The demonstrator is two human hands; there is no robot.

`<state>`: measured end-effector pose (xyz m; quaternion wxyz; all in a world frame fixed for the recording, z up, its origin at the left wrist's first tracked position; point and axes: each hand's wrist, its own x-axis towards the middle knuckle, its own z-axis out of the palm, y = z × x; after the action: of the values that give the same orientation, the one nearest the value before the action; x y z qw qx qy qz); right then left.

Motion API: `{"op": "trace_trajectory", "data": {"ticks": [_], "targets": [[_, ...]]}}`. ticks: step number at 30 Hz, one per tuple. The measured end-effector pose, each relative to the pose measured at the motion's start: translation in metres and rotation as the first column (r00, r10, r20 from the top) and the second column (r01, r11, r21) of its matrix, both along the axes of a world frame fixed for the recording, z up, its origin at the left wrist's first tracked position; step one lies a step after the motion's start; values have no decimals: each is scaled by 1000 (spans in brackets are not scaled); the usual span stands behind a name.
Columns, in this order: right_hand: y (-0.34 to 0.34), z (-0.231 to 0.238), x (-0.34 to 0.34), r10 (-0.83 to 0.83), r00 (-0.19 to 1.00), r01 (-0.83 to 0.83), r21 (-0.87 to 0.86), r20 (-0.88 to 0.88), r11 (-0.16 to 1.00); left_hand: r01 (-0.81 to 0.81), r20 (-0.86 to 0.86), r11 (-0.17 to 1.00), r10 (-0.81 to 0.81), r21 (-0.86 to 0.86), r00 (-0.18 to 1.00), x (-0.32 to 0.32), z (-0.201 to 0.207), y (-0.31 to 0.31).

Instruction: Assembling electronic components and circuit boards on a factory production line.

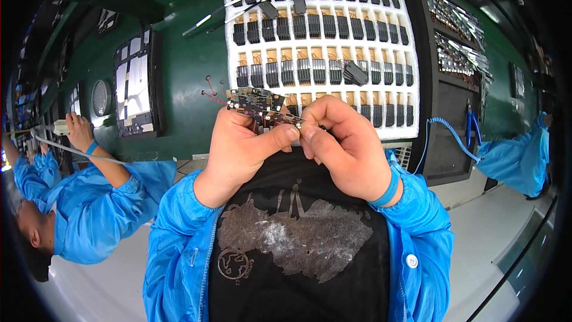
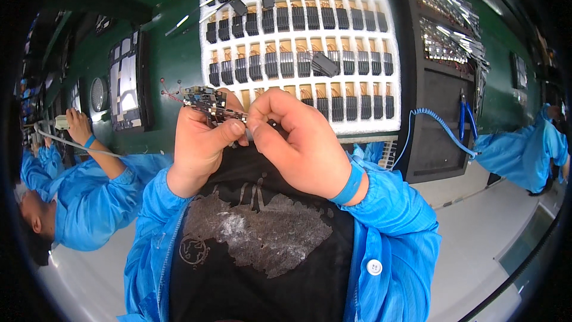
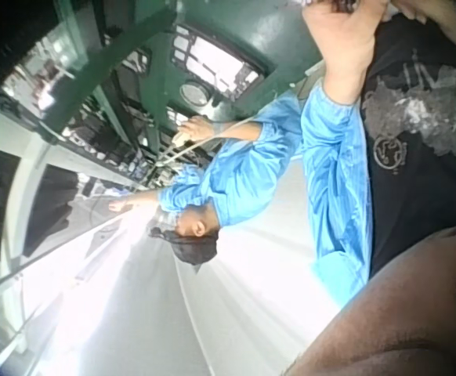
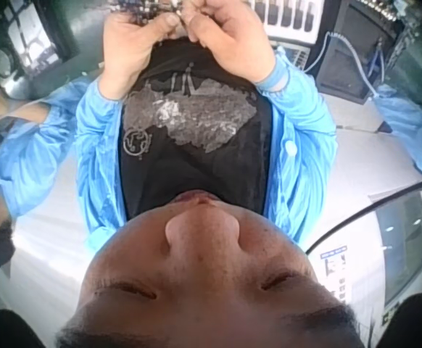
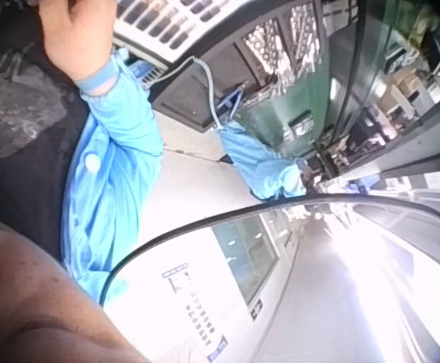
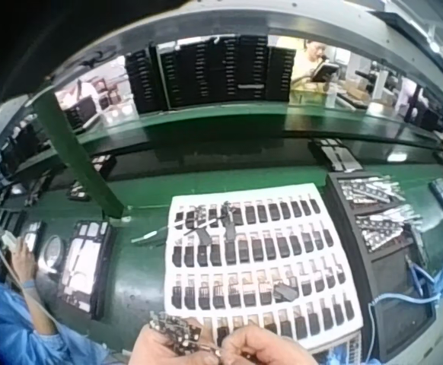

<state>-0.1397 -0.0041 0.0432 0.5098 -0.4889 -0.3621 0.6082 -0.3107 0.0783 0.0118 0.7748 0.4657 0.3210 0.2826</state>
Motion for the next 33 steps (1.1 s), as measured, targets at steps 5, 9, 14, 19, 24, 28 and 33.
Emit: {"op": "trace_trajectory", "data": {"ticks": [5, 9, 14, 19, 24, 28, 33], "targets": [[-2, -1, 2, 9, 1000, -8, -22, 1, 1000, 6, -31, 1000, -6, -6, 1000, 0, 0, -1], [-3, -1, 3, 3, 998, -5, -32, -58, 999, -7, -16, 1000, 7, -6, 1000, 1, 1, -2], [-1, 1, 4, 9, 999, -12, -53, -49, 999, 16, -2, 1000, -16, -13, 1000, 1, -1, 0], [3, -2, -1, -13, 1000, 12, -11, -19, 1000, 27, 8, 999, -27, -18, 1000, 0, -2, 5], [-1, -2, 1, -14, 1000, 14, -55, -8, 998, 29, -141, 1000, -30, -8, 990, 4, 20, 1], [-9, -14, 3, -100, 986, 103, -12, 134, 995, 15, -40, 992, -10, 123, 999, 13, 8, 0], [-12, -3, -9, -148, 935, 145, 31, 324, 989, 68, 91, 997, -72, 48, 993, 9, 1, -6]]}}
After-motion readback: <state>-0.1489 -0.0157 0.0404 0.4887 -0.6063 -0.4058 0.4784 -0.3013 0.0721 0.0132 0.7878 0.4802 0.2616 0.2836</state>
